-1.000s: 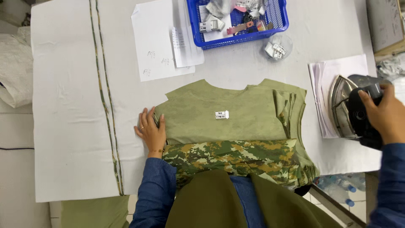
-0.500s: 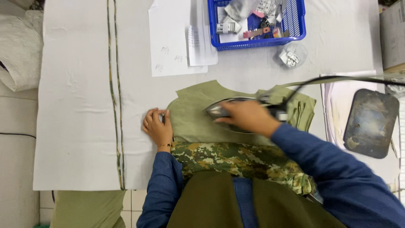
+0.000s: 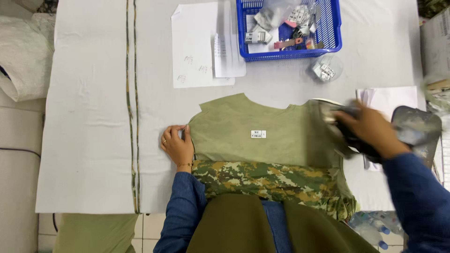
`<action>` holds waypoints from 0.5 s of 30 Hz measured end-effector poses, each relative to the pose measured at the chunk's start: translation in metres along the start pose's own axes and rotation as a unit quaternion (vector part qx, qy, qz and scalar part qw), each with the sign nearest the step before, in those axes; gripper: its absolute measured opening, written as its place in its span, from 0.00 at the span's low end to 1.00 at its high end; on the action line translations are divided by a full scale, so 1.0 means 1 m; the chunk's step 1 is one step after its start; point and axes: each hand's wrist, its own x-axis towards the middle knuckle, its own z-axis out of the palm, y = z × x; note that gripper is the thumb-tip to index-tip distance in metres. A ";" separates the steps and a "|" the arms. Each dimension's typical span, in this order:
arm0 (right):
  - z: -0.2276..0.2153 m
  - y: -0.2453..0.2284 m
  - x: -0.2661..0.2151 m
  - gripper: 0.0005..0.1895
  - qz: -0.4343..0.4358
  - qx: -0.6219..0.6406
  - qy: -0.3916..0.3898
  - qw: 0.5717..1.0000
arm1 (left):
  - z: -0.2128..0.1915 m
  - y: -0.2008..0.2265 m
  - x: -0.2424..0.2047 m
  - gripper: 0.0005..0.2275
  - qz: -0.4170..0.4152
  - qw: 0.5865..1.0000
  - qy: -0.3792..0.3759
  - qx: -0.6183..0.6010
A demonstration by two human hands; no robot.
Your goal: The person places small white labels on the back of a green t-shirt and irons them into place. They repeat this process for several shirts, smoothing the fabric and using an iron to adhere the labels.
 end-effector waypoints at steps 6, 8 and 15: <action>0.051 0.240 0.033 0.42 0.122 -0.038 0.154 0.980 | 0.002 0.000 0.000 0.12 0.019 0.999 0.022 0.022; 0.053 0.248 0.032 0.43 0.135 -0.030 0.150 0.979 | 0.003 -0.008 0.002 0.11 0.000 0.999 -0.033 0.014; 0.109 0.052 -0.047 0.33 -0.028 0.185 0.224 0.956 | -0.101 0.095 -0.011 0.13 0.096 0.974 -0.178 -0.100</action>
